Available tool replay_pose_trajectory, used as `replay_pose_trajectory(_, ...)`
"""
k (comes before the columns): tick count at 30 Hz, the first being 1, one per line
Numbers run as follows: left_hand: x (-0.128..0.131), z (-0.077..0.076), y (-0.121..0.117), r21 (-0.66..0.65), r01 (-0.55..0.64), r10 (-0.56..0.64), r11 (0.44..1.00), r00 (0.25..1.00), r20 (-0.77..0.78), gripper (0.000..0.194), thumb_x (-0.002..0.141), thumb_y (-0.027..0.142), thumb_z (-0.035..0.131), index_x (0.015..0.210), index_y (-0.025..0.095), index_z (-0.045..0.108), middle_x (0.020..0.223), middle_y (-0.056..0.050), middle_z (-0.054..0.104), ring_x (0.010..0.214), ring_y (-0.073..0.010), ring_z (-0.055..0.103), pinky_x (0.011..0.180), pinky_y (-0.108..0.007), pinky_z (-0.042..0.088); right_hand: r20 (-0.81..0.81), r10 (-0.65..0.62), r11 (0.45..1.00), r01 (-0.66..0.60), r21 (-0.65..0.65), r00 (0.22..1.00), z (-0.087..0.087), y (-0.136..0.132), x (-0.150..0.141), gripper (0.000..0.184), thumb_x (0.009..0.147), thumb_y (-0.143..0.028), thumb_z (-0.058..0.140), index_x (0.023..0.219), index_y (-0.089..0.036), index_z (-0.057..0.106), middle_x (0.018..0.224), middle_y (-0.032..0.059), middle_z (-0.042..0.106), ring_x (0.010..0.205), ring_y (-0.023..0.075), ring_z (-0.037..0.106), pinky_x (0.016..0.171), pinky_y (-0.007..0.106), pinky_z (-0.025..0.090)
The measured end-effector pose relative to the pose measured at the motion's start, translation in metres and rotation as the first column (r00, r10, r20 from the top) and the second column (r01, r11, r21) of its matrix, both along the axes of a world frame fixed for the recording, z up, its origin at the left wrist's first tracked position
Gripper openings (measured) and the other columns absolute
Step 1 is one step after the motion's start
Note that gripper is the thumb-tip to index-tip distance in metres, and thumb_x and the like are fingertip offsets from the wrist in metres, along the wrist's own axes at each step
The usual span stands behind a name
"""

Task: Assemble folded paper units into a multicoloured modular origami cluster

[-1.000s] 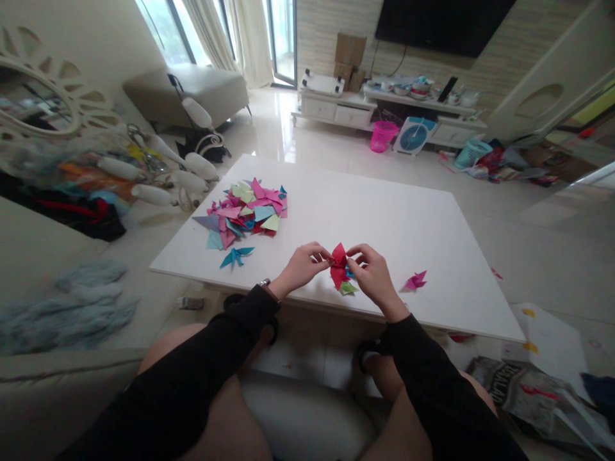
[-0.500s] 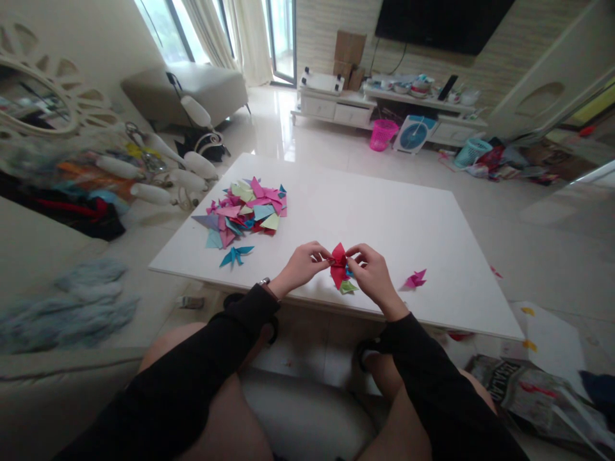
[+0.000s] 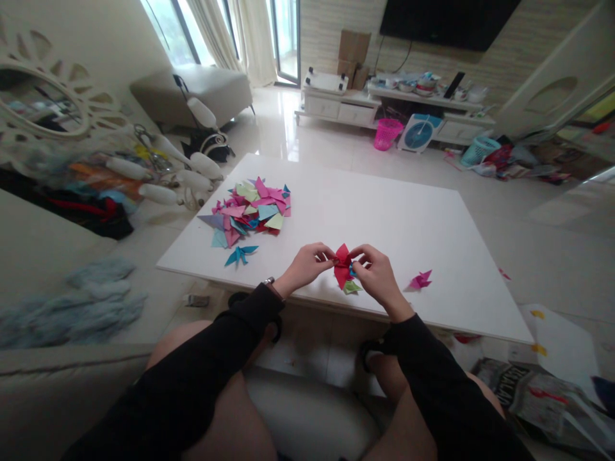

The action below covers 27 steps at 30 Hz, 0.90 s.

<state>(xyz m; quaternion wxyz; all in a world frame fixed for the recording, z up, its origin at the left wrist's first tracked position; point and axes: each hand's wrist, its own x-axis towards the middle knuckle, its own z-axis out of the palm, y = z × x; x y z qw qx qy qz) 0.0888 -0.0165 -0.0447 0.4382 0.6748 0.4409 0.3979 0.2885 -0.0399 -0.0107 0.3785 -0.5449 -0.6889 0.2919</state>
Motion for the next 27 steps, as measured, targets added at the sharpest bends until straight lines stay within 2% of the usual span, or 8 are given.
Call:
replay_pose_trajectory(16, 0.0010, -0.0026, 0.0005, -0.048, 0.014, -0.013, 0.999, 1.000, 0.024, 0.019, 0.082, 0.032, 0.074, 0.086, 0.014, 0.077, 0.079, -0.006, 0.076, 0.070, -0.0147, 0.064, 0.068, -0.027, 0.050, 0.021, 0.015, 1.000, -0.015, -0.019, 1.000, 0.0022, -0.0001, -0.0008, 0.009, 0.084, -0.026, 0.060, 0.080, -0.021, 0.066, 0.079, 0.0015, 0.072, 0.065, 0.0150, 0.062, 0.064, 0.028, 0.047)
replay_pose_trajectory(27, 0.0008, -0.0013, 0.0005, -0.035, 0.021, -0.021, 0.999, 1.000, 0.016, 0.017, 0.082, 0.031, 0.074, 0.085, 0.015, 0.077, 0.080, -0.005, 0.076, 0.071, -0.0144, 0.064, 0.069, -0.026, 0.049, 0.031, 0.013, 1.000, -0.012, -0.018, 0.999, 0.0012, -0.0007, -0.0007, 0.009, 0.084, -0.025, 0.060, 0.080, -0.020, 0.067, 0.080, 0.0013, 0.071, 0.065, 0.0147, 0.061, 0.064, 0.027, 0.047)
